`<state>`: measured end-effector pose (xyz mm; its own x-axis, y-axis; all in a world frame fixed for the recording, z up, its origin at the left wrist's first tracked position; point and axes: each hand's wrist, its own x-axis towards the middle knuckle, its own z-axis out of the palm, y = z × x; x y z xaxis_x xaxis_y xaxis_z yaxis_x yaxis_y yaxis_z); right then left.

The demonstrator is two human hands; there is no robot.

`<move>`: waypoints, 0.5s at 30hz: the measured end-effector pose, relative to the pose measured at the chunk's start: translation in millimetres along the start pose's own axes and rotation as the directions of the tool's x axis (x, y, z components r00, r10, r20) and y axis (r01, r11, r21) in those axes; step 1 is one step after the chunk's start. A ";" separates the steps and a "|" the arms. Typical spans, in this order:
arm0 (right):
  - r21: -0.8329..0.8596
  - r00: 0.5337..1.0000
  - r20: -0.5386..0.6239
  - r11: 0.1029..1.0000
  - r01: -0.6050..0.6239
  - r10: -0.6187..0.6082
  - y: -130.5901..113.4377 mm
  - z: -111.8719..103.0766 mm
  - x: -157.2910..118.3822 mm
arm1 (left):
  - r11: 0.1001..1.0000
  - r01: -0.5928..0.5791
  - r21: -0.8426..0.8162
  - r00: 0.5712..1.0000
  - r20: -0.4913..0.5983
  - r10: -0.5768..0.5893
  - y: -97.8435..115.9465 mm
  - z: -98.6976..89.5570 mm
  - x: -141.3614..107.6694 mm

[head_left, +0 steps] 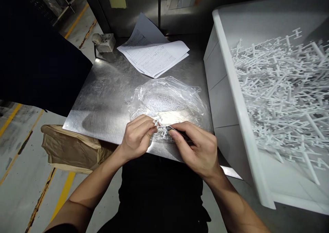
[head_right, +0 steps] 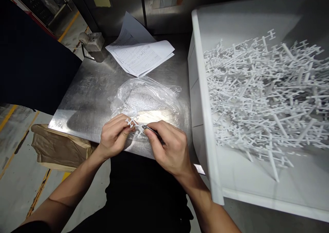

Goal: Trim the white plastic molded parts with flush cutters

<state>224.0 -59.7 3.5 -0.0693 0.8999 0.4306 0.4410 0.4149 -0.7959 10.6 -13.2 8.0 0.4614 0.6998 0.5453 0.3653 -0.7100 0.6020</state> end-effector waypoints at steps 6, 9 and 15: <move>0.003 0.998 -0.009 0.998 -0.068 0.068 -1.5 -0.5 0.4 | 0.999 0.033 0.013 0.999 0.015 -0.033 1.8 0.6 1.7; 0.027 0.983 0.023 0.983 -0.182 0.182 -1.0 -0.4 2.1 | 0.995 0.093 0.021 0.995 0.026 -0.094 2.9 1.6 2.1; 0.062 0.940 0.087 0.940 -0.336 0.330 -0.3 -0.2 10.6 | 0.984 0.175 0.017 0.984 0.033 -0.176 3.4 3.3 1.5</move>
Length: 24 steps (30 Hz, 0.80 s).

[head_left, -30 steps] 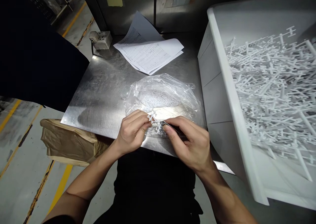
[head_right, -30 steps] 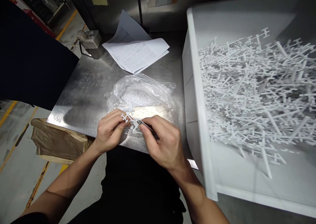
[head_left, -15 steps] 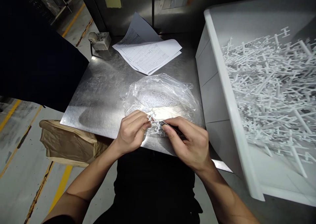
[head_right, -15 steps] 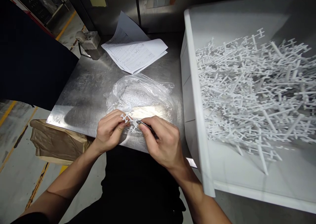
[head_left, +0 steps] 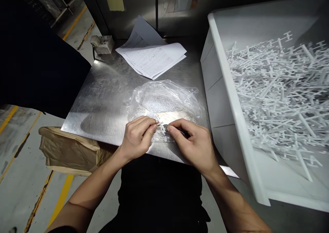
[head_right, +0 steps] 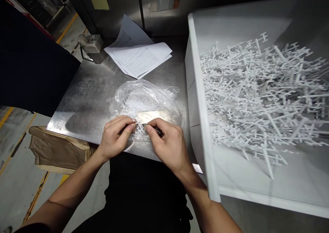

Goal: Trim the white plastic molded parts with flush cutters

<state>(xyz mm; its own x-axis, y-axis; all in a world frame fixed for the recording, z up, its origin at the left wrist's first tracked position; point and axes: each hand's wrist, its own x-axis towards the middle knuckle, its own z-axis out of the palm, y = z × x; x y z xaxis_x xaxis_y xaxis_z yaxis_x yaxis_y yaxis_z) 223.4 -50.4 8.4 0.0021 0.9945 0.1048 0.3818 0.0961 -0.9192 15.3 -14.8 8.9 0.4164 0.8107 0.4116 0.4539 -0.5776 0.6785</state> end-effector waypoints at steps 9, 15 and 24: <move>0.043 0.988 -0.068 0.989 0.145 -0.142 -1.4 -1.0 -8.5 | 1.000 -0.021 -0.006 0.998 -0.051 0.020 -3.5 1.3 -0.9; 0.030 0.981 -0.021 0.981 0.193 -0.192 -3.0 -0.5 -8.6 | 1.000 -0.029 -0.001 0.999 -0.042 0.028 -2.6 1.6 -0.9; 0.027 0.978 -0.013 0.977 0.209 -0.209 -1.2 0.3 -9.1 | 0.998 -0.056 0.023 0.998 -0.040 0.057 -3.0 2.1 -0.2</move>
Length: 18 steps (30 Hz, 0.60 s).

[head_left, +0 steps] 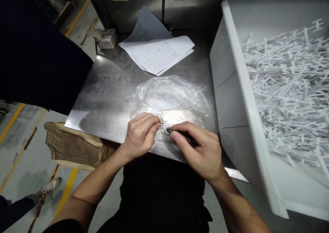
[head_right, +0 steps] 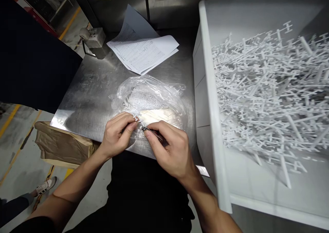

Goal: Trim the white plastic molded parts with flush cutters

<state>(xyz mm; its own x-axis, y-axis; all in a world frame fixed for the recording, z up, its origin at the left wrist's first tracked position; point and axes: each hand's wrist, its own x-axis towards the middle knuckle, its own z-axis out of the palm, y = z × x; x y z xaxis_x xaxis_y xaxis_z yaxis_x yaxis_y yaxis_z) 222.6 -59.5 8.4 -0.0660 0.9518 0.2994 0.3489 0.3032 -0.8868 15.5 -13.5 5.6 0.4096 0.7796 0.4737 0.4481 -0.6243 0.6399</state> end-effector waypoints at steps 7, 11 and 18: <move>0.003 1.000 -0.004 1.000 -0.014 0.014 -0.7 -0.5 0.3 | 0.998 -0.042 0.053 0.999 -0.027 0.043 0.9 0.5 -1.2; 0.012 0.999 -0.006 0.999 -0.038 0.038 -1.0 -0.8 0.4 | 0.990 -0.086 0.113 0.995 -0.045 0.091 1.2 1.5 -2.2; 0.035 0.998 -0.018 0.998 -0.054 0.054 -1.3 -0.8 -0.2 | 0.978 -0.129 0.165 0.989 -0.045 0.138 1.8 1.7 -3.3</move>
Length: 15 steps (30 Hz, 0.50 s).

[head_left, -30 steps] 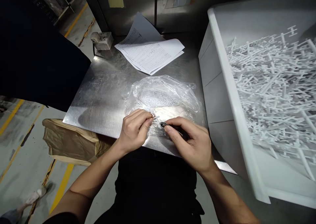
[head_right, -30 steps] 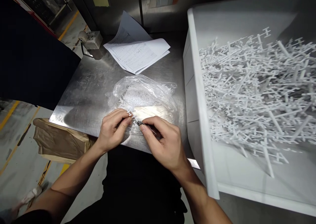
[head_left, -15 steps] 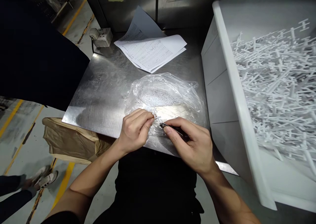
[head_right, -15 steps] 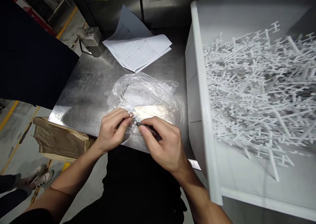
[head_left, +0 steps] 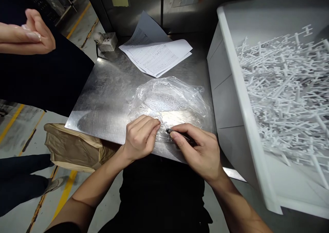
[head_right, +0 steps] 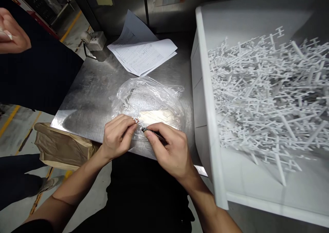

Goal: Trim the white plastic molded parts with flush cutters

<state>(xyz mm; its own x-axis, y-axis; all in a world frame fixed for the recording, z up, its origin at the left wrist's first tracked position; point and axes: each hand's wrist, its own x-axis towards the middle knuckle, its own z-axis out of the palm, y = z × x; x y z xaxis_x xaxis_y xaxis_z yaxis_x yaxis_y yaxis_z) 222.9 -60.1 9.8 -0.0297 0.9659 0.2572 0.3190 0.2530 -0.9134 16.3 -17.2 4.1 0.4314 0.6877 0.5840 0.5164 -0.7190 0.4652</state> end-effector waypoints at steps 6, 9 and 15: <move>0.032 0.999 0.005 0.998 -0.054 0.053 0.2 0.7 1.3 | 1.000 0.017 0.016 1.000 0.024 -0.018 1.8 -0.5 2.1; 0.045 0.996 0.016 0.995 -0.090 0.090 2.2 0.8 3.4 | 0.999 0.042 -0.007 0.998 0.036 -0.042 1.1 0.5 2.0; 0.091 0.988 0.043 0.985 -0.148 0.145 3.0 0.1 9.6 | 0.987 0.149 -0.059 0.987 0.072 -0.145 -0.3 2.4 1.2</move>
<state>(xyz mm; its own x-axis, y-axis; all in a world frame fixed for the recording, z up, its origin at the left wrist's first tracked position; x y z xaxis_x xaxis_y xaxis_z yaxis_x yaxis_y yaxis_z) 223.5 -50.0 9.5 -0.0240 0.9938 0.1081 0.2324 0.1107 -0.9663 18.4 -15.9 3.1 0.4042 0.7902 0.4607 0.5308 -0.6128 0.5854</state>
